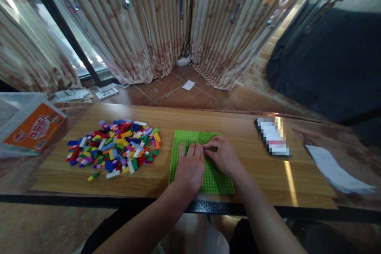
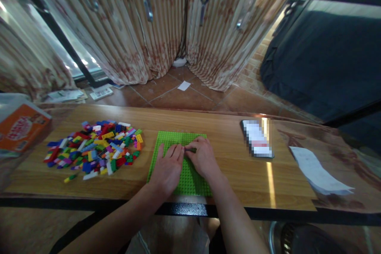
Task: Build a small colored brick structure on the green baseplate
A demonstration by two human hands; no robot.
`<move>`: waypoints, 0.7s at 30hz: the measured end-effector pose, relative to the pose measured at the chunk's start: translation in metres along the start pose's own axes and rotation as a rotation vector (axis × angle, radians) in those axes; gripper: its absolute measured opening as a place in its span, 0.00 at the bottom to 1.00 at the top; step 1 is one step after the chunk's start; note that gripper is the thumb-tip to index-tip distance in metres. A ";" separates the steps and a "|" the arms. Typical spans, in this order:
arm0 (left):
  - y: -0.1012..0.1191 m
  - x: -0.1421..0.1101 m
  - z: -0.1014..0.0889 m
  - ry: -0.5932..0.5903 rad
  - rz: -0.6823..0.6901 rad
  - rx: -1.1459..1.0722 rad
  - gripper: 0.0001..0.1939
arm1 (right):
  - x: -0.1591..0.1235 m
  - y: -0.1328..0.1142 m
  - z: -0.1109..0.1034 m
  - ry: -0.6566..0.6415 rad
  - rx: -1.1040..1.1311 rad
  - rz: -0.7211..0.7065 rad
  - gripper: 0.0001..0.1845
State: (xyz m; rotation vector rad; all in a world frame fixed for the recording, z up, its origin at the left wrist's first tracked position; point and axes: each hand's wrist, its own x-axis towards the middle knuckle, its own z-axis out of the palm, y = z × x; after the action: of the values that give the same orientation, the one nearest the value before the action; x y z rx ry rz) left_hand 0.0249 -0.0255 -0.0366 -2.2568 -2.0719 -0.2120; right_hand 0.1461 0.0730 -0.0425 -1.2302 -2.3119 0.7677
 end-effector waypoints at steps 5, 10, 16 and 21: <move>-0.001 0.003 -0.004 -0.014 0.004 -0.005 0.21 | 0.003 0.003 -0.002 -0.023 0.030 -0.007 0.08; -0.001 0.011 -0.013 -0.055 0.036 -0.006 0.17 | 0.008 0.011 -0.003 -0.094 0.075 -0.030 0.08; 0.001 0.010 -0.009 -0.016 0.029 0.007 0.17 | 0.005 0.011 -0.001 -0.063 0.060 -0.017 0.08; 0.004 0.004 0.004 0.068 0.015 0.057 0.19 | 0.003 0.008 0.000 -0.030 0.044 -0.013 0.07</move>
State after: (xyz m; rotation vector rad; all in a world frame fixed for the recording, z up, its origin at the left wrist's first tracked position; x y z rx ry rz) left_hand 0.0295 -0.0216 -0.0395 -2.2004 -2.0004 -0.2232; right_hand 0.1497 0.0789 -0.0471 -1.1910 -2.3114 0.8334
